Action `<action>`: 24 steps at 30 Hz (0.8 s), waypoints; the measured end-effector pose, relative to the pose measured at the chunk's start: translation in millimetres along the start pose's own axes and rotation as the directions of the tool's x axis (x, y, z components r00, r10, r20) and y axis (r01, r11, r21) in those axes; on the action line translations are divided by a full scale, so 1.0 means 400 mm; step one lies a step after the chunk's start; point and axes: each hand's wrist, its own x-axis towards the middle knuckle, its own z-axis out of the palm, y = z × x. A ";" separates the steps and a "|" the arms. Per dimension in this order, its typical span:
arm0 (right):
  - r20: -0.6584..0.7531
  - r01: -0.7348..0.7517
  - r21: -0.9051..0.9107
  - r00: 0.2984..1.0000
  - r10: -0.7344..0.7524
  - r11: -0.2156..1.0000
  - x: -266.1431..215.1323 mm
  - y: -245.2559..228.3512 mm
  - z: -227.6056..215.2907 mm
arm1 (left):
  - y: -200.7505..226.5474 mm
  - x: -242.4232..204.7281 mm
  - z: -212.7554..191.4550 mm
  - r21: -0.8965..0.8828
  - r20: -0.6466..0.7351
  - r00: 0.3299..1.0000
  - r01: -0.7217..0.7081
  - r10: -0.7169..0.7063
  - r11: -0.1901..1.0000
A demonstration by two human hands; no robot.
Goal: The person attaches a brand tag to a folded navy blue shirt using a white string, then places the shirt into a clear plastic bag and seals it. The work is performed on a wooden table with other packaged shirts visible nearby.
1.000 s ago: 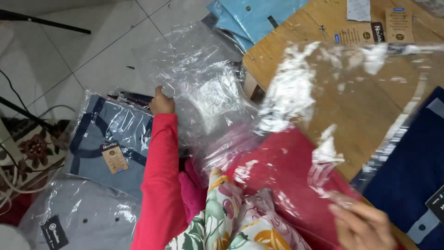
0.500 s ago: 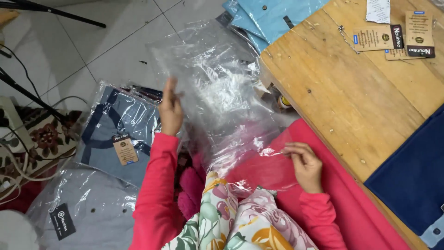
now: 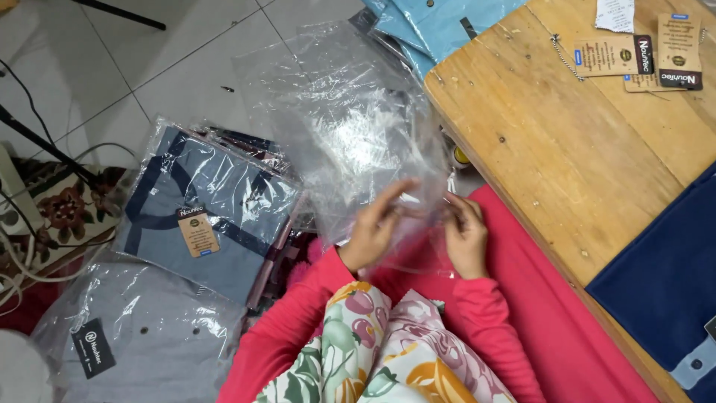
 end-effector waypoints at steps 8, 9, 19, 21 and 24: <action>0.277 -0.327 0.562 0.940 0.200 0.760 -0.052 0.240 0.186 | -0.033 -0.017 -0.099 -0.917 0.216 0.898 0.322 -0.383 0.236; 0.276 -0.327 0.562 0.940 0.200 0.760 0.002 0.179 0.177 | -0.036 -0.013 -0.109 -0.917 0.217 0.898 0.322 -0.383 0.236; 0.187 -0.401 0.584 0.913 0.363 0.706 -0.017 0.108 0.066 | -0.159 0.034 -0.386 0.280 -0.582 0.784 0.439 -0.213 0.854; 0.129 -0.391 0.541 0.913 0.386 0.744 -0.024 0.085 0.077 | -0.261 0.022 -0.509 0.843 -0.476 0.868 0.405 0.143 0.354; 0.130 -0.409 0.455 0.909 0.395 0.791 -0.008 0.094 0.111 | -0.368 0.024 -0.626 0.740 -0.640 0.706 0.673 -0.304 0.005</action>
